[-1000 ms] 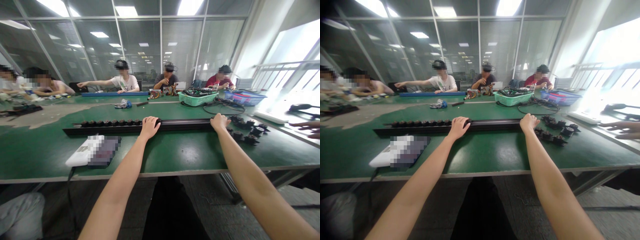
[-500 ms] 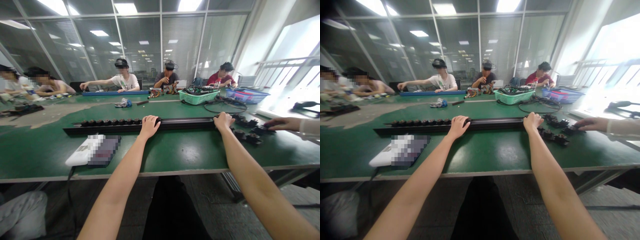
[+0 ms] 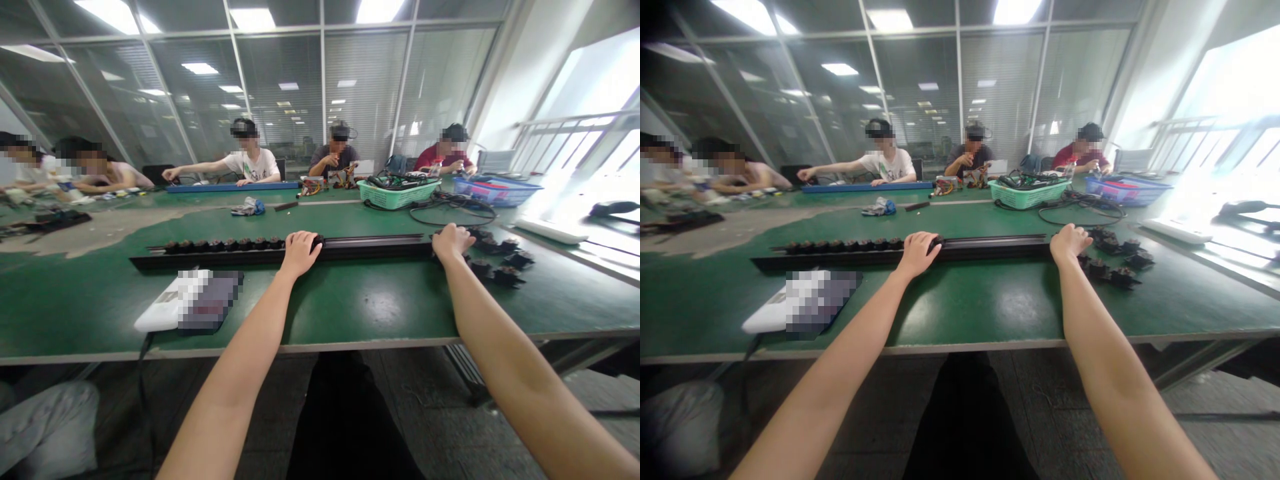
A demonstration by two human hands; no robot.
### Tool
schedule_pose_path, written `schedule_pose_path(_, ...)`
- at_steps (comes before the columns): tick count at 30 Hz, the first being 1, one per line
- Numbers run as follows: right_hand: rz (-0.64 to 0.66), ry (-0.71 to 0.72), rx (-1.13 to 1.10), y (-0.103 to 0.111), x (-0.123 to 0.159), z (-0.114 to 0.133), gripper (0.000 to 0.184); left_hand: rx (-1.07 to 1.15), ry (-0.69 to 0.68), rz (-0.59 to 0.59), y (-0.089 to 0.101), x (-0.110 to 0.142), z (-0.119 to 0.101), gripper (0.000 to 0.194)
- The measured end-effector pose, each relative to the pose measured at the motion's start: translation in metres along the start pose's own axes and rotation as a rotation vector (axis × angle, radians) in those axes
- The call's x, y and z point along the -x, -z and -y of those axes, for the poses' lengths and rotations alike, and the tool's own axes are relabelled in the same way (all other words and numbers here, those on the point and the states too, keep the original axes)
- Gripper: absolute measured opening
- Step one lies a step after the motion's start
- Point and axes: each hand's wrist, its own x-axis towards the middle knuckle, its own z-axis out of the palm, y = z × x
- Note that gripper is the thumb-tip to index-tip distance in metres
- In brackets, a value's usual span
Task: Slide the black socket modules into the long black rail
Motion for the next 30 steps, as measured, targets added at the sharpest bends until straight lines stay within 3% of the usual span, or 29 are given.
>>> schedule_pose_path(3, -0.017, -0.024, 0.016, 0.002, -0.005, -0.008, 0.043, 0.004, 0.004, 0.004, 0.0, 0.0, 0.0, 0.041)
schedule_pose_path(13, 0.229, -0.065, 0.166, -0.003, -0.024, -0.01, 0.031, 0.016, -0.006, 0.001, 0.001, 0.002, 0.002, 0.04)
schedule_pose_path(16, 0.182, -0.044, 0.161, 0.006, -0.015, -0.005, 0.033, 0.015, -0.012, -0.001, 0.002, 0.002, 0.003, 0.038)
schedule_pose_path(17, 0.098, -0.004, 0.152, 0.011, -0.008, -0.001, 0.036, 0.013, -0.013, -0.003, 0.002, 0.002, 0.003, 0.038)
schedule_pose_path(19, -0.055, 0.147, 0.1, 0.024, 0.014, 0.015, 0.041, 0.008, -0.013, -0.012, 0.002, 0.001, 0.004, 0.038)
schedule_pose_path(21, -0.074, 0.348, 0.049, 0.035, 0.044, 0.041, 0.041, 0.005, -0.015, -0.028, 0.001, 0.0, 0.005, 0.039)
schedule_pose_path(26, 0.194, 0.802, -0.061, 0.039, 0.125, 0.127, 0.041, 0.021, -0.08, -0.103, -0.002, -0.005, 0.01, 0.042)
schedule_pose_path(30, 0.33, 0.858, -0.114, 0.022, 0.163, 0.179, 0.043, -0.042, -0.099, -0.135, -0.003, -0.006, 0.014, 0.04)
